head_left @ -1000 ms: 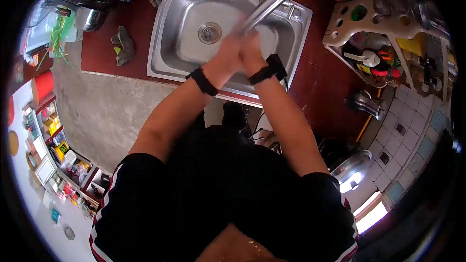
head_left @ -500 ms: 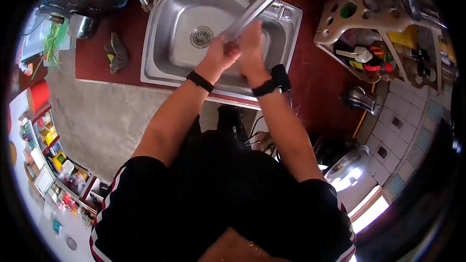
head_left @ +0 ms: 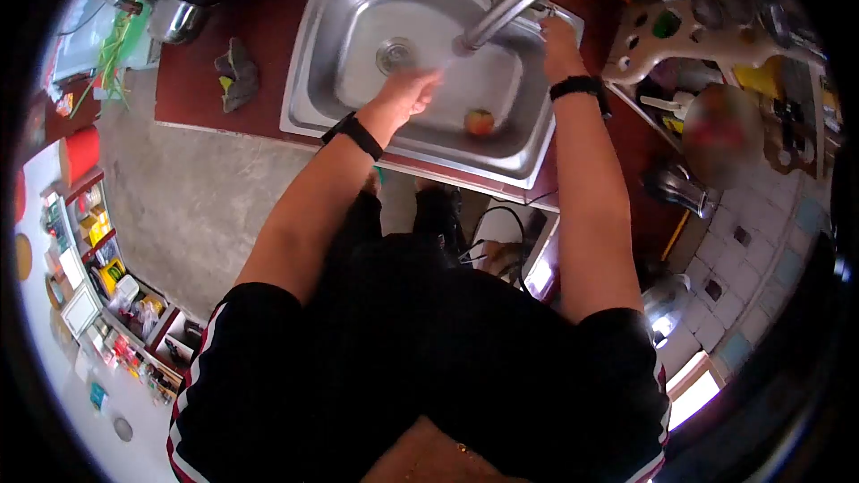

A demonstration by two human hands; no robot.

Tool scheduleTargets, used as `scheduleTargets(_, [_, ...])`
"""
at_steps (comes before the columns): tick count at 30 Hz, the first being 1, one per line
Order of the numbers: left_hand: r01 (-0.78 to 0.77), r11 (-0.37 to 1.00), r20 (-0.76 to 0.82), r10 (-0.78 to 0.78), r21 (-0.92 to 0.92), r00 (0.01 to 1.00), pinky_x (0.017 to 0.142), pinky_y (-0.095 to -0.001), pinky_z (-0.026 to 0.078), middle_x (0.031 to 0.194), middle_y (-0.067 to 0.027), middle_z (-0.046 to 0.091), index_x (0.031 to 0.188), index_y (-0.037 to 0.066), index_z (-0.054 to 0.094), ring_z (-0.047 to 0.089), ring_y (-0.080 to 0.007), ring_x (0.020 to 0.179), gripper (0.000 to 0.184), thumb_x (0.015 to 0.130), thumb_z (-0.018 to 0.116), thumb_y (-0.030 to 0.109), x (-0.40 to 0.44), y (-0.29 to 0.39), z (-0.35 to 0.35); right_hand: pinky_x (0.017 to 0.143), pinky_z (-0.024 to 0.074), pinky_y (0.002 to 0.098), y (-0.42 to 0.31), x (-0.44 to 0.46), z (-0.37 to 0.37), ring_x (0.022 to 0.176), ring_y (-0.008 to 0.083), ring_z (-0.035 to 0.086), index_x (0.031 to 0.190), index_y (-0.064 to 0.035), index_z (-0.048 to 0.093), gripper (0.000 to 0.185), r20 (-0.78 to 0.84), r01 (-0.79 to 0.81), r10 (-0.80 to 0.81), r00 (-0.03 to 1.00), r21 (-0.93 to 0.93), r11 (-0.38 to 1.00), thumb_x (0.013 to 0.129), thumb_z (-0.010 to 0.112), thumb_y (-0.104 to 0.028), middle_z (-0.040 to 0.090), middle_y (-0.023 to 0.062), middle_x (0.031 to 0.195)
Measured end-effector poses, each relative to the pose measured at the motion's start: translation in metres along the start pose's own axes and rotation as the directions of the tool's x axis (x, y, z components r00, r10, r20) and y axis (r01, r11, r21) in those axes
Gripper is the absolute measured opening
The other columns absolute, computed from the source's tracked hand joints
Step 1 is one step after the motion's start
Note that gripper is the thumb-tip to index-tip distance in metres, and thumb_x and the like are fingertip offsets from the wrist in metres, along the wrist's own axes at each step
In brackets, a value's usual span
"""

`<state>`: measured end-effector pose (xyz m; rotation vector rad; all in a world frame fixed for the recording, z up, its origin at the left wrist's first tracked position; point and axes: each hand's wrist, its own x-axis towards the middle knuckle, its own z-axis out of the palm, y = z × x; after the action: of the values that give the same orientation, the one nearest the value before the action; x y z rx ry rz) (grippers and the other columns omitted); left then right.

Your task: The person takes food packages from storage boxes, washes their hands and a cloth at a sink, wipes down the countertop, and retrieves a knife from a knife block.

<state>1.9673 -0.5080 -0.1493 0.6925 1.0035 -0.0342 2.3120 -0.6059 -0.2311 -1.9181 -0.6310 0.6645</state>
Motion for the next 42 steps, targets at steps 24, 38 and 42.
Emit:
scheduleTargets(24, [-0.229, 0.140, 0.110, 0.574, 0.963, 0.812, 0.080, -0.0443, 0.053, 0.085, -0.0151, 0.072, 0.088, 0.006, 0.075, 0.069, -0.0333, 0.085, 0.032, 0.084, 0.064, 0.036, -0.068, 0.029, -0.149, 0.099, 0.0433, 0.0416, -0.069, -0.250, 0.135, 0.111, 0.0345, 0.057, 0.109, -0.0103, 0.069, 0.031, 0.140, -0.157, 0.221, 0.965, -0.367, 0.917, 0.084, 0.059, -0.024, 0.064, 0.0174, 0.115])
scheduleTargets(38, [0.056, 0.319, -0.257, 0.636, 0.946, 0.728, 0.078, -0.0467, 0.054, 0.094, -0.0232, 0.070, 0.110, 0.002, 0.063, 0.068, -0.0390, 0.090, 0.046, 0.082, 0.067, 0.038, -0.109, 0.022, -0.366, 0.087, 0.0504, 0.0308, -0.160, -0.304, 0.231, 0.096, 0.0185, 0.067, 0.109, -0.0022, 0.065, 0.023, 0.416, -0.185, 0.122, 0.901, 0.115, 0.976, 0.096, 0.050, -0.013, 0.071, 0.0073, 0.102])
scheduleTargets(42, [-0.172, 0.749, -0.212, 0.388, 0.639, 0.897, 0.060, -0.0313, 0.047, 0.078, -0.0078, 0.065, 0.110, 0.001, 0.065, 0.061, -0.0159, 0.069, 0.045, 0.081, 0.073, 0.035, -0.175, 0.010, -0.281, 0.092, 0.0483, 0.0339, -0.200, -0.316, 0.277, 0.110, 0.0209, 0.061, 0.128, -0.0071, 0.054, 0.034, 0.643, -0.542, 0.263, 0.719, 0.282, 0.792, 0.098, 0.052, -0.023, 0.062, 0.0068, 0.123])
